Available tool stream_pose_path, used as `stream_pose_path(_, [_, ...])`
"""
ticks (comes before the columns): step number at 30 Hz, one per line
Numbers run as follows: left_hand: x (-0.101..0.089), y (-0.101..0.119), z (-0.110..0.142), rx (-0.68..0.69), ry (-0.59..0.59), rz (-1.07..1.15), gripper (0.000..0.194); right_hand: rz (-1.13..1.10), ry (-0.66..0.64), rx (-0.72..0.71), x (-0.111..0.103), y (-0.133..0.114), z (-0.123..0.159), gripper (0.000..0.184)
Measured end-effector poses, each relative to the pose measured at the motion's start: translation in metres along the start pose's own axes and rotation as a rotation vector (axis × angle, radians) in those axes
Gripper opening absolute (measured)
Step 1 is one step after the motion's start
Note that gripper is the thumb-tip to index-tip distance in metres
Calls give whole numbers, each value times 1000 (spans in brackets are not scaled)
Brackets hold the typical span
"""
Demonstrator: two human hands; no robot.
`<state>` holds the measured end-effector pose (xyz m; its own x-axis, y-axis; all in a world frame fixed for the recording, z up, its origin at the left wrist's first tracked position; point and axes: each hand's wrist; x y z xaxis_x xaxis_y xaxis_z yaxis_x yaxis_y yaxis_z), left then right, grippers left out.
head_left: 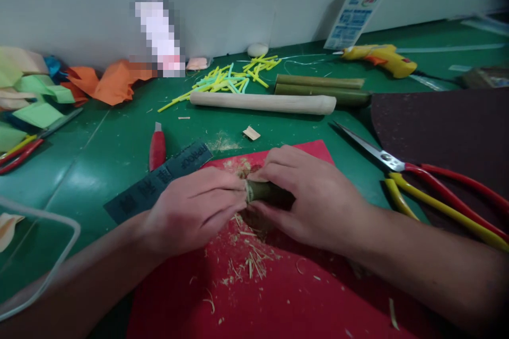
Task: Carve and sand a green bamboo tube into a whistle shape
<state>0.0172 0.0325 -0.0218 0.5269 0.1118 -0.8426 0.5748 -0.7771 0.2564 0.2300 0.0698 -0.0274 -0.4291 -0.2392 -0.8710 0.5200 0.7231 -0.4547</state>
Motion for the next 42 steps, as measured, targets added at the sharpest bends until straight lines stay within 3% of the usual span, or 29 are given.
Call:
stream_pose_path(19, [-2,-3,2,-62,-28,-27,11,-3,-28,-8,-2,0,1,22])
stream_pose_path(35, [-7,-6,7,18,-65,7,16,-9,-12,11,-3,0,1,23])
stream_pose_path(42, [-13,-8,10,66,-104,42,16,17,-71,-37,-9,-2,0,22])
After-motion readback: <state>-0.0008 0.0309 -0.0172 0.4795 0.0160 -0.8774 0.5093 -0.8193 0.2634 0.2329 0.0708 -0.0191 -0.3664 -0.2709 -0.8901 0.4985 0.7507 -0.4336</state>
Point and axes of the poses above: each hand's wrist, its own z-axis away from the middle knuckle, its own x-axis out of the palm, y = z × x, and after that the axes turned 4 degrees about -y, right-handed
